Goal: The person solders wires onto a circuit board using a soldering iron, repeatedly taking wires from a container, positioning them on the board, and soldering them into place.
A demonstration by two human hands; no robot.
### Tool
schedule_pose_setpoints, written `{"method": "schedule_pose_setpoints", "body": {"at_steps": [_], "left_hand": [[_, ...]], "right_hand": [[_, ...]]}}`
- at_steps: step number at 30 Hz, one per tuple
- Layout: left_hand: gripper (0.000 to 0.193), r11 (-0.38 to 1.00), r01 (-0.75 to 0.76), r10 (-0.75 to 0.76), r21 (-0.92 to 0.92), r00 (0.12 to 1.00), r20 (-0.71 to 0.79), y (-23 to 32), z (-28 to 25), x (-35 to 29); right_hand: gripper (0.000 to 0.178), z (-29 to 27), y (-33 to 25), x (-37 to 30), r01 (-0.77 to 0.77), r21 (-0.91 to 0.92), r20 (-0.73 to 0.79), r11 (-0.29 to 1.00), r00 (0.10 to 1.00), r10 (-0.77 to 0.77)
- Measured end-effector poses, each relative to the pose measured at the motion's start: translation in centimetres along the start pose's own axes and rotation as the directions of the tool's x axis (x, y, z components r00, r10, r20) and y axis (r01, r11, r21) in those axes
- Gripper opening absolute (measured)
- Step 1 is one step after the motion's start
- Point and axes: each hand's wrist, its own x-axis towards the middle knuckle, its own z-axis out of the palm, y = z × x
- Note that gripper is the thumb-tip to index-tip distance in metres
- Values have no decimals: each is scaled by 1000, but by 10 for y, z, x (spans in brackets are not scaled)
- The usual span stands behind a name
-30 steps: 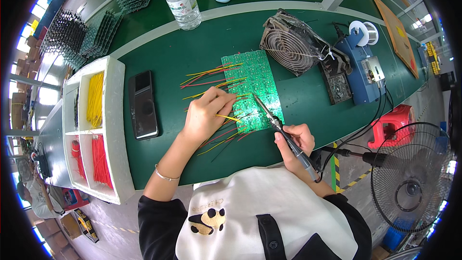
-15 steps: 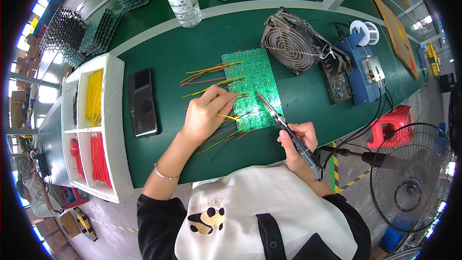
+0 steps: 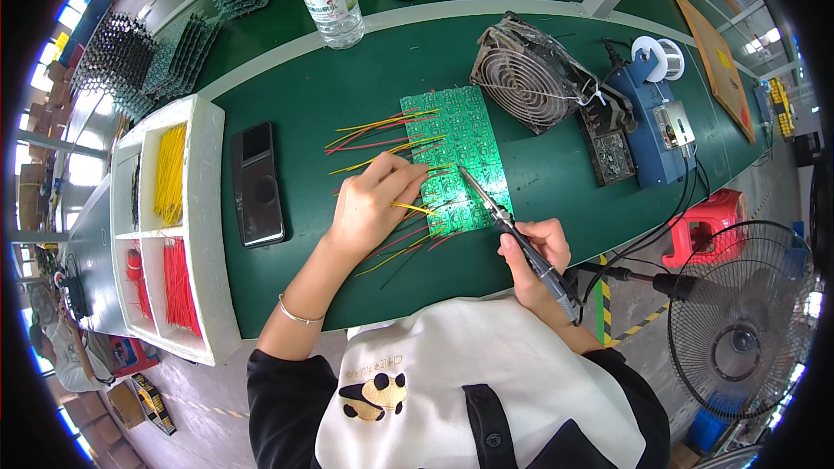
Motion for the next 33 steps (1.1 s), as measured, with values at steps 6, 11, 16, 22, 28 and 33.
{"method": "schedule_pose_setpoints", "body": {"at_steps": [6,11,16,22,28,33], "left_hand": [[15,1000,8,-8,1,1000,9,1,0,-1],[15,1000,24,-24,-1,1000,11,1,1,-2],[15,1000,9,-9,-9,1000,9,1,-1,1],[9,993,-61,55,98,997,62,2,-21,11],[8,983,107,-109,148,994,6,30,-37,10],[15,992,100,-116,71,955,272,45,-25,-4]], "right_hand": [[16,1,-1,0,12,-17,0,1000,1000,-12],[16,1,0,0,11,-33,6,999,1000,-11],[20,-1,-3,0,-54,10,-15,999,998,54],[18,-2,-14,8,-157,70,-119,985,979,165],[18,-10,-11,4,-153,76,-144,985,976,162],[19,-19,-7,-5,-123,101,-75,987,989,130]]}}
